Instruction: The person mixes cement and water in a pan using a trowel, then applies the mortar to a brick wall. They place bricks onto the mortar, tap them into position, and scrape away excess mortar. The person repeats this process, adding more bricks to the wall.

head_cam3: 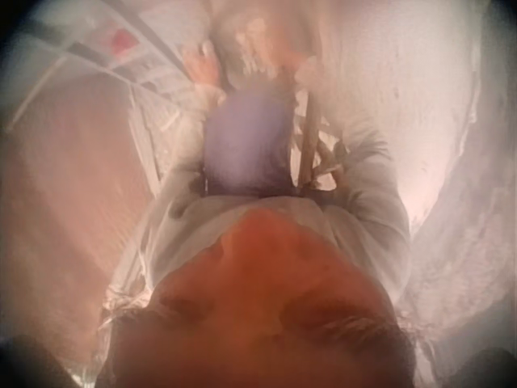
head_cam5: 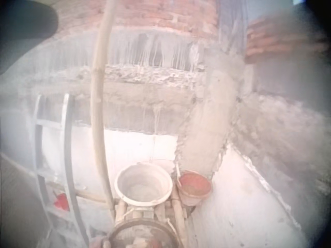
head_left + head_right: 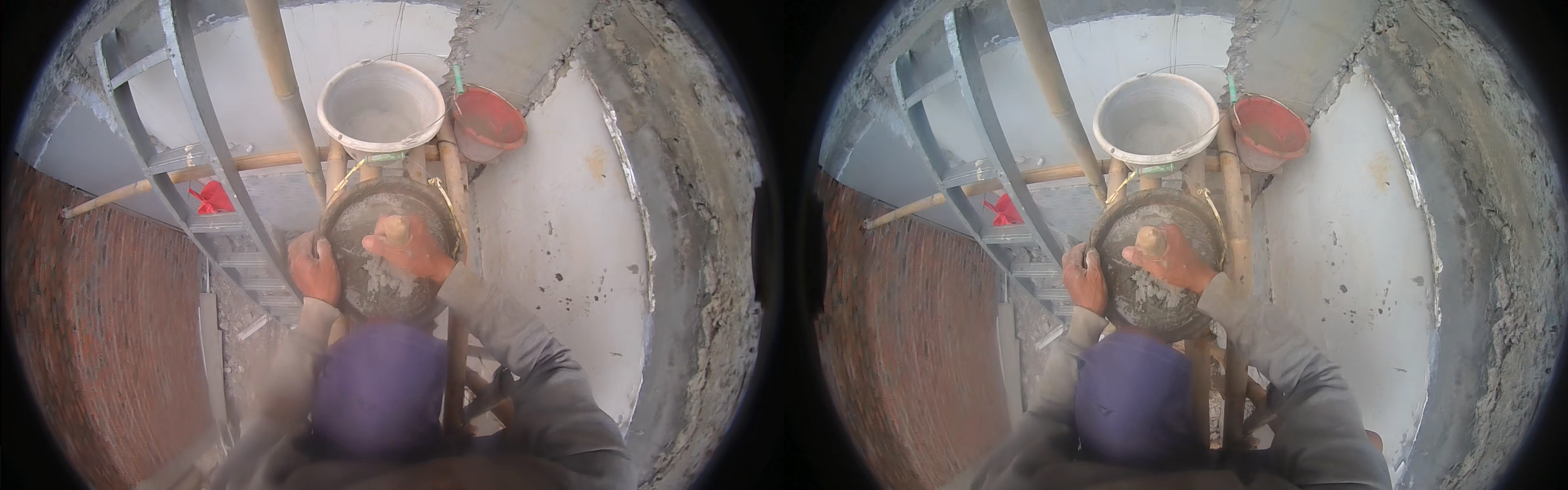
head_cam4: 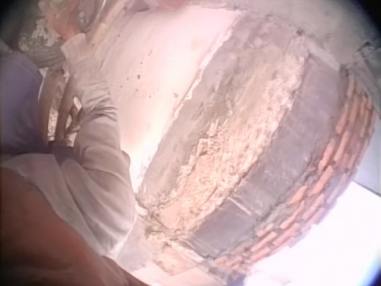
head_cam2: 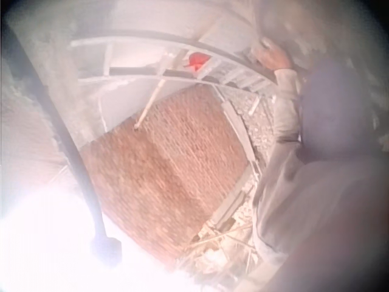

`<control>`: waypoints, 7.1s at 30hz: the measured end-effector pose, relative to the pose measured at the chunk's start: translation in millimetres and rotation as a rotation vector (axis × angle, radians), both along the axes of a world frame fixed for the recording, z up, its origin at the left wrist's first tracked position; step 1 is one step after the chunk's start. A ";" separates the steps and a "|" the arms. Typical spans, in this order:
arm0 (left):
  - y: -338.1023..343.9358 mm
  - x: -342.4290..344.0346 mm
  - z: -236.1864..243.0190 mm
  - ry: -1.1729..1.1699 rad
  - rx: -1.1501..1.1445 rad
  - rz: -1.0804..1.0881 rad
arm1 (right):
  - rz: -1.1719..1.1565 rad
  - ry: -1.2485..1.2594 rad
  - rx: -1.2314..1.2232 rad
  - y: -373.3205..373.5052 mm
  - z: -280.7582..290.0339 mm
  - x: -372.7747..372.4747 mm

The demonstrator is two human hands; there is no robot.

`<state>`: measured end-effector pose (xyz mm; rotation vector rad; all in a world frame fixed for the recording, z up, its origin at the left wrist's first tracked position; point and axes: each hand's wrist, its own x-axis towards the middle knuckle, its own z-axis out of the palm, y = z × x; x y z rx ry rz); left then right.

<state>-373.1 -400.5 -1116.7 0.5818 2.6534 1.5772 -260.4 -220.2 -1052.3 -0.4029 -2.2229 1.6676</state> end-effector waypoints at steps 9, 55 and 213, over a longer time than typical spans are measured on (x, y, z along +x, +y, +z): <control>-1.7 -0.9 5.2 0.013 -0.080 -0.036 | 0.167 0.016 0.255 -1.6 34.0 7.5; 6.2 2.3 -6.4 -0.042 -0.529 0.266 | 0.031 0.112 0.200 9.4 41.7 8.2; -5.0 5.7 -13.8 -0.313 0.460 -0.007 | -0.025 0.582 -0.587 0.8 80.9 -53.7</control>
